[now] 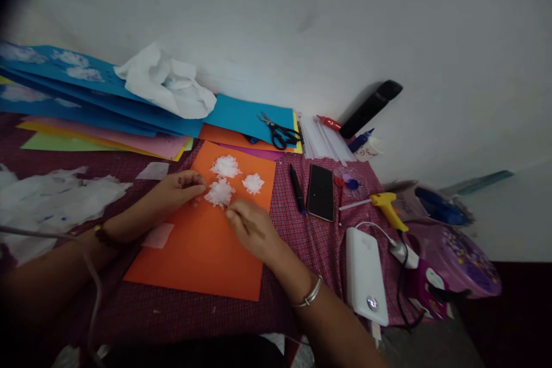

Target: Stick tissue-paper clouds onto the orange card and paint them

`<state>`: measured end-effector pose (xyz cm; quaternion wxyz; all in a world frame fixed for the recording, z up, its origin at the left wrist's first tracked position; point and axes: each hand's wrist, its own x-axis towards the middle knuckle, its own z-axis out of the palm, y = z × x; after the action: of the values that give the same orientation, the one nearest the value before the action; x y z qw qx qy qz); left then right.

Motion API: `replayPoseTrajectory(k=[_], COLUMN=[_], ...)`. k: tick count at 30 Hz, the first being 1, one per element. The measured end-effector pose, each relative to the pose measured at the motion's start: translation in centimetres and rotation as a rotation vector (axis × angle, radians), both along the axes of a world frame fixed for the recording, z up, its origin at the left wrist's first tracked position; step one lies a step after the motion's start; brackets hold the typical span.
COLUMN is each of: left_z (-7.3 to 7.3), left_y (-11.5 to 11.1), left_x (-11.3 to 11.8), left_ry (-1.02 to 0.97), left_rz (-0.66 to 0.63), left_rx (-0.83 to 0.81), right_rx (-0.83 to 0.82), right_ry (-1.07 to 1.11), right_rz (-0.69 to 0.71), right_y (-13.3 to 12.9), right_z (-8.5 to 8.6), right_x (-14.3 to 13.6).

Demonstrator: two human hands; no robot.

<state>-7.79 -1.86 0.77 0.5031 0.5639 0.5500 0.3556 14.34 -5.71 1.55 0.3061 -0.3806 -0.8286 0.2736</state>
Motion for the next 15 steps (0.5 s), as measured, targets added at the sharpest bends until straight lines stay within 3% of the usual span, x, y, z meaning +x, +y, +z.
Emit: replayPoseTrajectory(k=[3,8,12,15], left_z=[-0.1,1.5,3.7,4.8], left_y=[0.1,0.5,0.1,-1.5], left_x=[-0.1,-2.0,-4.4,-5.4], left_ry=[-0.037,-0.141,0.118,0.382], left_rz=[0.0,-0.139,-0.38,-0.553], left_rx=[-0.016,-0.128,0.002,0.087], right_rx=[-0.219,-0.377,-0.397,-0.406], right_ry=[0.254,0.372,0.342,0.334], right_rz=[-0.135,-0.147,-0.125,-0.118], right_y=[0.4,0.9,0.9,0.9], right_z=[0.3,0.2,0.2,0.1], right_x=[0.6,0.7,0.6,0.6])
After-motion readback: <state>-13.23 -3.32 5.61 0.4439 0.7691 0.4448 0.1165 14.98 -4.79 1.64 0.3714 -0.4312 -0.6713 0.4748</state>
